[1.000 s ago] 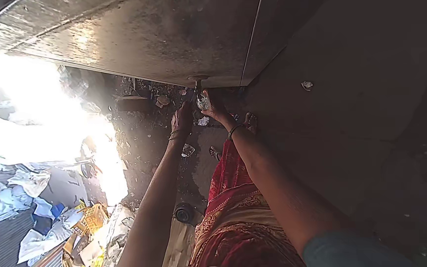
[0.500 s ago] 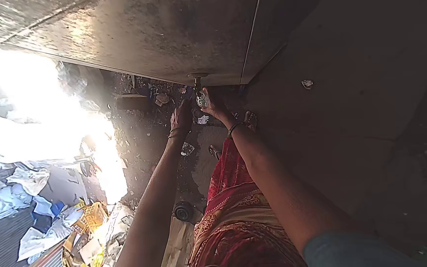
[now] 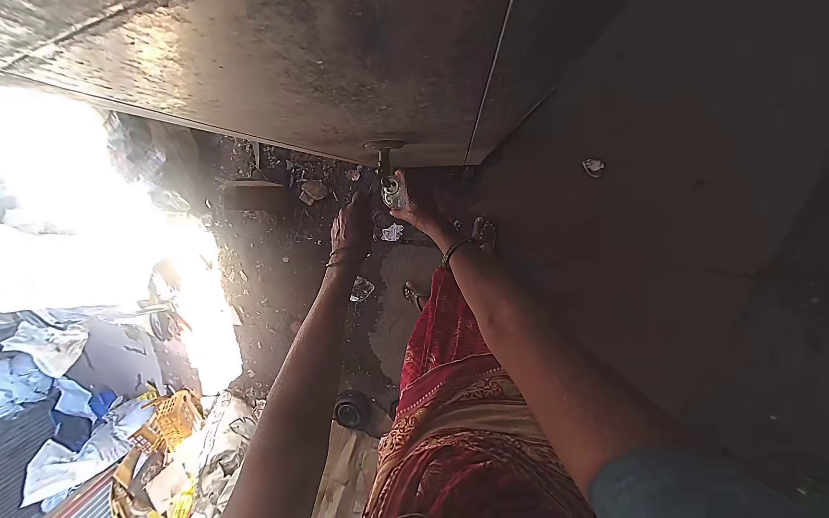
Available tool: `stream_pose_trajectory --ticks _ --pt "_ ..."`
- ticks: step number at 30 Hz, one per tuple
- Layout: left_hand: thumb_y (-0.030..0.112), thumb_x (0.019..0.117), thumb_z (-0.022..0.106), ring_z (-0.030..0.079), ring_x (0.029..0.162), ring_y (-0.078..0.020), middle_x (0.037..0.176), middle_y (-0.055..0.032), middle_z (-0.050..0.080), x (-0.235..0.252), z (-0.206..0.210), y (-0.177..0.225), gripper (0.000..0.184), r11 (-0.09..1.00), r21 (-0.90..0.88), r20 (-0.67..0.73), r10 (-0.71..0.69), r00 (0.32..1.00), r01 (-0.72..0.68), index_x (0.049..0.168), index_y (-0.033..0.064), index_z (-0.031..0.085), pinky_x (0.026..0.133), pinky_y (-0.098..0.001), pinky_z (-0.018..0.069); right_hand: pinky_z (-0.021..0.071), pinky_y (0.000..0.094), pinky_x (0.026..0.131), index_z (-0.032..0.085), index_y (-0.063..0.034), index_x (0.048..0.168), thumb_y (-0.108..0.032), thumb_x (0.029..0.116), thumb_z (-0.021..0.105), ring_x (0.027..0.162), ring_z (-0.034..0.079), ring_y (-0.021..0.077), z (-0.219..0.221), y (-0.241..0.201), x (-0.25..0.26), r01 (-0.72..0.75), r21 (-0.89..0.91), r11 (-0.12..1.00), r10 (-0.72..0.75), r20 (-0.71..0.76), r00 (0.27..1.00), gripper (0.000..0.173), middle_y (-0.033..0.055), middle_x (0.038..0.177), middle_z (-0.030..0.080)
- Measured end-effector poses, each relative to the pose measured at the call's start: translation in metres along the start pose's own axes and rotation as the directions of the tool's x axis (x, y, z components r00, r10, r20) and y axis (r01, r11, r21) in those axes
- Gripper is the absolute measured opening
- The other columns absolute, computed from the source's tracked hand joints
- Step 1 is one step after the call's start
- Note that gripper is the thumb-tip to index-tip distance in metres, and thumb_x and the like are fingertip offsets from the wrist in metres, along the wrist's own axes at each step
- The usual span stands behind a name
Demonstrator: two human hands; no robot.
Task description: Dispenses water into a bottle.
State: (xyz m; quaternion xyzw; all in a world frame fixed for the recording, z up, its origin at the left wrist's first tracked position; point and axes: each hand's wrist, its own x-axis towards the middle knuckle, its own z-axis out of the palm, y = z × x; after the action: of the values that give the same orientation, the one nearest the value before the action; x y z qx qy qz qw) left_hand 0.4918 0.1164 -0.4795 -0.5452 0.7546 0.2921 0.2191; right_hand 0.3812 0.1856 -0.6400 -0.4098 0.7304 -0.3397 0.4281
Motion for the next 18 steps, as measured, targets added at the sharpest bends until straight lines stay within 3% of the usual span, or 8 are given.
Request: stream_pose_trajectory --ticks 9,18 --pt "0.027 0.1119 0.039 0.069 0.099 -0.0364 0.105 -0.0180 0.071 0.0011 -0.0007 -0.0011 0.036 1.000 -0.019 0.008 0.011 1.000 -0.011 0.135 0.0070 0.058 0.091 -0.0588 0.0523 0.0446 0.0513 0.111 0.042 0.0032 0.150 -0.014 0.0699 0.091 0.133 0.053 0.0408 0.0043 0.0018 0.0032 0.023 -0.045 0.999 -0.024 -0.005 1.000 0.095 0.0271 0.145 0.051" --pt "0.030 0.1121 0.038 0.069 0.099 -0.0359 0.101 -0.0167 0.071 0.0003 -0.0001 -0.0007 0.037 1.000 -0.029 -0.006 0.001 1.000 -0.002 0.132 0.0073 0.059 0.092 -0.0589 0.0517 0.0464 0.0517 0.109 0.041 0.0004 0.150 -0.016 0.0699 0.091 0.131 0.055 0.0407 0.0021 0.0001 0.0039 -0.016 -0.051 0.999 0.016 -0.006 1.000 0.096 0.0271 0.143 0.052"
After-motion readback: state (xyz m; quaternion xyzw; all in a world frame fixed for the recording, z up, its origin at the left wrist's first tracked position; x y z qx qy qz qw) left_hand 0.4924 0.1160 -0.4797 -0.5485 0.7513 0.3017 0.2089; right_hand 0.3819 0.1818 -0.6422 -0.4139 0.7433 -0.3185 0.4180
